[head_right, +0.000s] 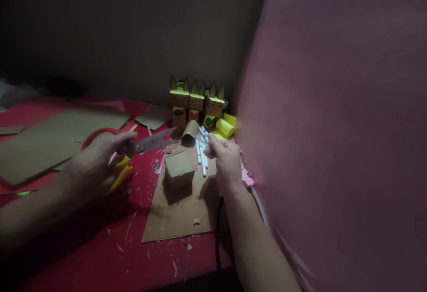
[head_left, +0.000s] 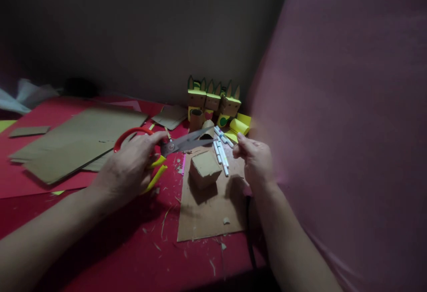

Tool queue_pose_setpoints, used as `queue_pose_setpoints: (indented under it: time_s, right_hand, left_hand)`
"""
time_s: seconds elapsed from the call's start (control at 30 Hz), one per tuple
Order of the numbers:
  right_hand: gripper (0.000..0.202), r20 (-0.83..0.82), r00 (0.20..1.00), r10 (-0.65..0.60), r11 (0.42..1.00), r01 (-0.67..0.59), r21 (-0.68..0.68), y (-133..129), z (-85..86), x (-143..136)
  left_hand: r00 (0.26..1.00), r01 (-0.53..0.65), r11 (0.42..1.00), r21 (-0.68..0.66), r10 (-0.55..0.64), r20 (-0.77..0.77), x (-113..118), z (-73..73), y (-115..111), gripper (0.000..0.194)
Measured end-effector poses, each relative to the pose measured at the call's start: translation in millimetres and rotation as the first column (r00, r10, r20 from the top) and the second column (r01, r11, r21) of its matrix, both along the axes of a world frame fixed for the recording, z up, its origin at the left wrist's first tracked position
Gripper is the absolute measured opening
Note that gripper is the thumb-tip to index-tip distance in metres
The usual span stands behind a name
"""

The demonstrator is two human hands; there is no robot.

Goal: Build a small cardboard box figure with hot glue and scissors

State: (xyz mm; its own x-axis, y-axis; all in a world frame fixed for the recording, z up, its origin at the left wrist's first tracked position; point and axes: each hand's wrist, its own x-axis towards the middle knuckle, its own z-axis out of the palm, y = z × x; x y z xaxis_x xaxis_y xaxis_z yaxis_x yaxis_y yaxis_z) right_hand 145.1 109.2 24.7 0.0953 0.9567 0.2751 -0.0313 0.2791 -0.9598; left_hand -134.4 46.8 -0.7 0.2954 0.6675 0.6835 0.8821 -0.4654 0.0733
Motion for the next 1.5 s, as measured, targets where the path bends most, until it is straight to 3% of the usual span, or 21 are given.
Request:
queue_pose_setpoints:
  time_s: [0.07,0.17,0.23,0.27,0.37,0.43,0.53,0.6,0.67,0.77,0.87,0.93,1.03,1.17,1.27,1.37,1.5]
  right_hand:
    - [0.046,0.225,0.971,-0.078,0.996,0.068,0.054,4,-6.3,1]
    - [0.01,0.452,0.891,-0.043,0.997,0.007,0.082,6,-11.5,1]
    - [0.055,0.587,0.799,0.13,0.979,-0.196,0.049,3,-11.2,3]
    - [0.069,0.66,0.713,0.237,0.945,-0.327,0.014,1,-10.0,4]
    - [0.088,0.764,0.468,0.444,0.794,-0.601,-0.093,-5,-5.2,8]
    - [0.096,0.755,0.411,0.51,0.738,-0.661,-0.139,-8,-4.0,9]
    - [0.111,0.708,0.389,0.59,0.69,-0.698,-0.192,-8,-7.6,5]
    - [0.116,0.686,0.395,0.61,0.663,-0.729,-0.17,-8,-11.9,-1]
    - [0.104,0.678,0.449,0.582,0.67,-0.737,-0.088,-9,-15.7,-9]
    - [0.093,0.65,0.576,0.496,0.747,-0.665,0.02,-15,-19.0,-19]
    - [0.095,0.643,0.66,0.388,0.831,-0.552,0.066,-20,-20.1,-25]
    - [0.093,0.66,0.674,0.332,0.862,-0.501,0.078,-24,-19.5,-26]
    - [0.087,0.67,0.665,0.329,0.879,-0.475,0.039,-30,-16.2,-27]
    - [0.077,0.661,0.661,0.355,0.878,-0.479,0.007,-35,-13.2,-30]
    - [0.069,0.651,0.661,0.374,0.867,-0.499,0.007,-34,-14.8,-31]
    - [0.065,0.607,0.684,0.405,0.857,-0.515,0.008,-32,-14.3,-30]
    - [0.07,0.447,0.78,0.437,0.883,-0.466,-0.052,-29,-6.2,-28]
  left_hand:
    - [0.976,0.014,0.98,-0.201,0.03,0.217,4,-3.3,-1,0.045]
    - [0.805,0.227,0.839,-0.495,0.125,0.58,18,-3.8,-5,0.054]
    - [0.665,0.382,0.749,-0.542,0.184,0.723,29,-1.6,-9,0.06]
    - [0.621,0.42,0.724,-0.547,0.211,0.755,34,-0.5,-11,0.061]
    - [0.552,0.484,0.668,-0.566,0.269,0.789,45,0.5,-14,0.062]
    - [0.522,0.528,0.651,-0.545,0.257,0.813,49,-1.4,-14,0.063]
    - [0.511,0.534,0.681,-0.5,0.211,0.833,51,-5.4,-13,0.064]
    - [0.511,0.528,0.691,-0.494,0.206,0.835,52,-7.1,-12,0.066]
    - [0.505,0.533,0.687,-0.494,0.21,0.837,53,-7.4,-12,0.07]
    - [0.474,0.535,0.679,-0.503,0.251,0.844,52,-3.8,-13,0.076]
    - [0.452,0.465,0.735,-0.493,0.281,0.846,48,5.6,-16,0.077]
    - [0.48,0.401,0.793,-0.459,0.245,0.843,46,12.4,-19,0.069]
    - [0.528,0.382,0.826,-0.415,0.174,0.831,46,16.1,-24,0.057]
    - [0.499,0.454,0.828,-0.329,0.07,0.864,51,7.8,-25,0.05]
    - [0.527,0.471,0.831,-0.294,0.002,0.85,53,7.0,-26,0.045]
    - [0.536,0.465,0.831,-0.306,0.011,0.844,49,15.9,-29,0.042]
    - [0.548,0.455,0.812,-0.365,0.068,0.833,32,20.6,-29,0.033]
